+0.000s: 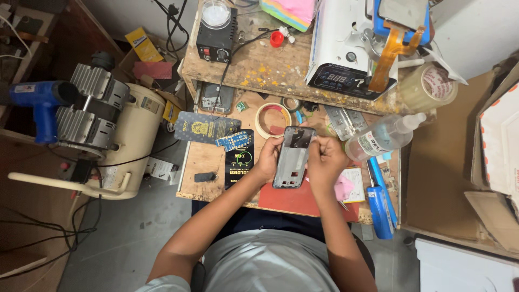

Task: The person cleans the internal frame and components of a mobile phone using a brush and a cleaning liquid, then wipes the surfaces with a pink cloth.

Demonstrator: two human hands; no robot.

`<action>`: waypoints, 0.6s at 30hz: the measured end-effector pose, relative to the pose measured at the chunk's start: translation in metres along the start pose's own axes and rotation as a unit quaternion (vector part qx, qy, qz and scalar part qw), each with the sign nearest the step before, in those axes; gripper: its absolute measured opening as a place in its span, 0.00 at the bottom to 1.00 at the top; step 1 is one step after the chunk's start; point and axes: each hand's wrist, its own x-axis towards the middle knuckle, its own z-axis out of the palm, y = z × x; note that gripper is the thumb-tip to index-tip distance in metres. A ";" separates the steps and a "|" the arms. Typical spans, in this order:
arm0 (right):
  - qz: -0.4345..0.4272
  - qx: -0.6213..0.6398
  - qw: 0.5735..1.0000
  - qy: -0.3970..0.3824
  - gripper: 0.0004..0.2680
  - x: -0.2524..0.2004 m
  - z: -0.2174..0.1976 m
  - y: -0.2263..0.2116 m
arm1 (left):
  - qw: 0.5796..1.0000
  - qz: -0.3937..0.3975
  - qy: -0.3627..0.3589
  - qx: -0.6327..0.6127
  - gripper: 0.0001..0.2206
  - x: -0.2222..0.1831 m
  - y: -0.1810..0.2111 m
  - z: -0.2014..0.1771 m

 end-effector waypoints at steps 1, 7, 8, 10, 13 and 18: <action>-0.047 -0.035 0.998 -0.011 0.03 -0.001 0.003 0.002 | 0.999 0.000 0.038 0.005 0.26 0.000 0.000 0.001; -0.115 -0.153 0.981 0.012 0.03 0.007 0.006 0.008 | 0.996 0.017 0.091 0.018 0.27 0.001 0.002 0.008; -0.096 -0.162 0.982 0.003 0.03 0.010 0.005 0.006 | 0.995 0.023 0.095 0.020 0.27 0.001 0.004 0.011; -0.108 -0.192 0.975 -0.036 0.03 0.013 0.003 0.000 | 0.996 0.031 0.087 0.017 0.27 0.001 0.010 0.016; -0.170 -0.263 0.943 -0.113 0.02 0.011 -0.014 -0.014 | 0.999 0.020 0.045 0.009 0.30 -0.001 0.013 0.024; -0.169 -0.362 0.891 -0.215 0.02 0.009 -0.038 -0.035 | 0.998 0.008 0.010 0.059 0.32 -0.002 0.020 0.036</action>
